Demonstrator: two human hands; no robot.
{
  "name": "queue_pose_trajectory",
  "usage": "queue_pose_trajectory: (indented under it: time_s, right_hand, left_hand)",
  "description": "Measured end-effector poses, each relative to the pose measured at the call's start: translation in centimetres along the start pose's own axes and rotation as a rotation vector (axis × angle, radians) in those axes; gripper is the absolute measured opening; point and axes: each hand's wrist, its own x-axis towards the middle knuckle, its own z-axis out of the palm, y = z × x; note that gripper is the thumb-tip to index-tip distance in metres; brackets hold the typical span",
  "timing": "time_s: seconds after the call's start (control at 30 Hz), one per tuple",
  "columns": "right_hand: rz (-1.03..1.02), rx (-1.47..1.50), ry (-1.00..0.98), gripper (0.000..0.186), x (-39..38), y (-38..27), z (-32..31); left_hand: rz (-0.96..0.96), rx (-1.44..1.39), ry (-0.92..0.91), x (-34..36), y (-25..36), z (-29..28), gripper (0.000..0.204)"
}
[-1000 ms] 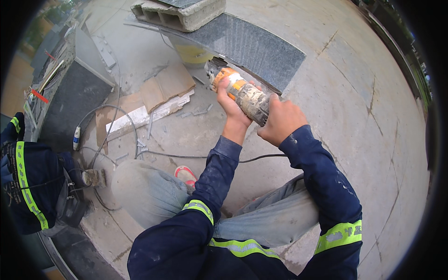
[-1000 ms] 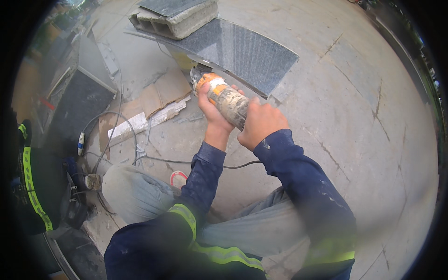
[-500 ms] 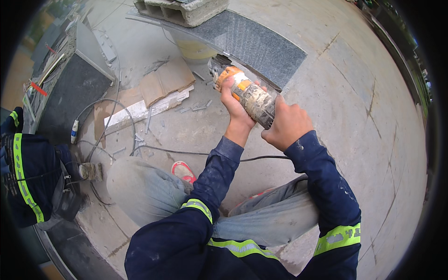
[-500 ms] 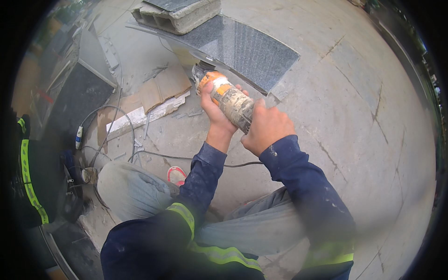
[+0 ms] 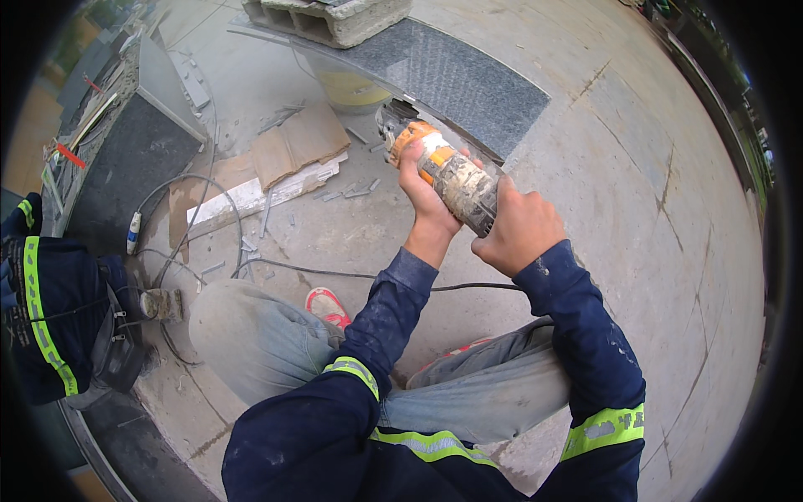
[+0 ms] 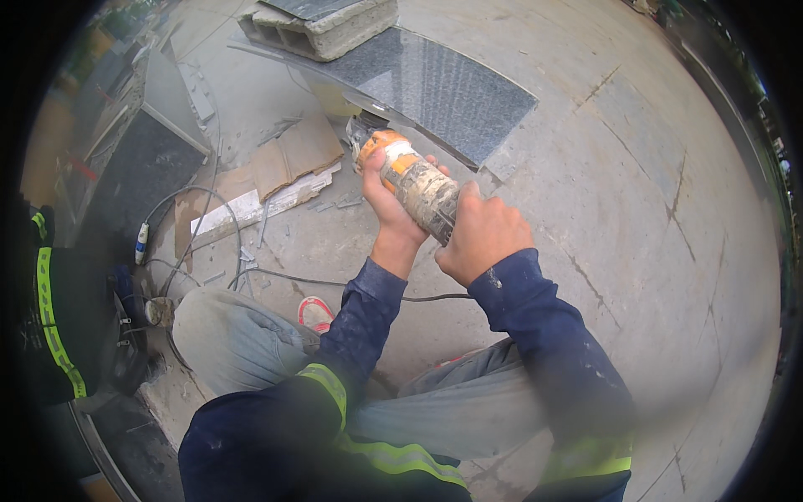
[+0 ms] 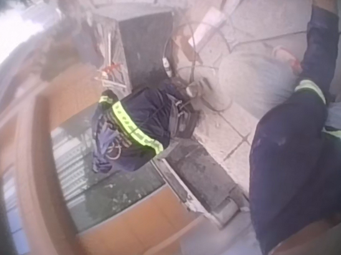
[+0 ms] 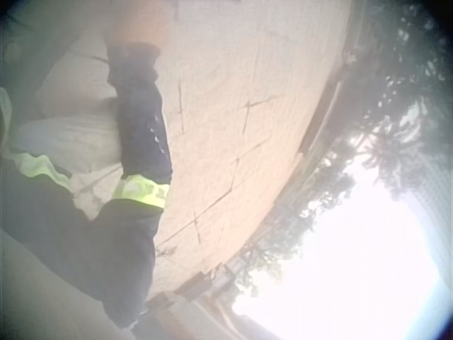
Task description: The person uses an angle grinder to cut a rectangular stone slab placed on a cinder block. The person holds the tool with both hands and moves it along the slab surface, then repositions the slab and continues cutting.
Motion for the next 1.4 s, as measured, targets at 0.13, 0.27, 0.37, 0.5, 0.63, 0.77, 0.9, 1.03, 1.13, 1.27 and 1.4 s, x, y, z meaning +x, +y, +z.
queue_pose_trajectory:
  time_s: [0.13,0.27,0.37,0.5,0.63,0.77,0.9,1.03,1.13,1.27,1.4]
  right_hand:
    - [0.001,-0.004,-0.009,0.041,-0.2,0.1,-0.2]
    - [0.009,0.02,-0.006,0.041,-0.1,-0.1,0.1]
    - [0.006,0.033,-0.007,0.041,0.3,0.0,0.5]
    - [0.006,0.042,0.003,0.042,0.8,0.1,1.2]
    - [-0.004,0.062,0.038,0.047,1.6,0.4,2.3]
    - [-0.032,0.077,0.043,0.047,2.5,0.7,3.4]
    - [-0.114,0.124,0.106,0.048,3.3,0.4,3.9]
    - [-0.164,0.141,0.143,0.048,4.2,-1.6,4.1]
    - [-0.2,0.174,0.113,0.048,4.2,-3.0,3.9]
    - [-0.298,0.267,0.028,0.049,4.6,-5.3,4.3]
    - [-0.312,0.379,-0.15,0.056,4.3,-5.5,5.6]
  left_hand:
    - [-0.007,-0.005,0.011,-0.2,0.0,0.1,0.052]
    - [-0.006,0.015,0.007,0.1,0.1,-0.3,0.052]
    - [-0.011,0.012,-0.016,0.7,0.1,-0.7,0.051]
    - [-0.002,0.023,-0.038,1.2,0.2,-1.2,0.05]
    - [-0.025,-0.013,-0.027,1.8,0.4,-1.7,0.048]
    - [0.036,0.017,-0.022,2.3,0.4,-2.1,0.048]
    - [0.082,0.005,-0.037,3.1,1.7,-2.1,0.047]
    - [0.117,0.006,-0.087,3.5,4.8,-2.4,0.046]
    - [0.184,0.038,-0.072,3.1,6.1,-2.9,0.05]
    - [0.236,0.031,-0.089,1.2,8.5,-4.1,0.051]
    - [0.326,0.128,-0.015,-1.2,9.3,-5.3,0.048]
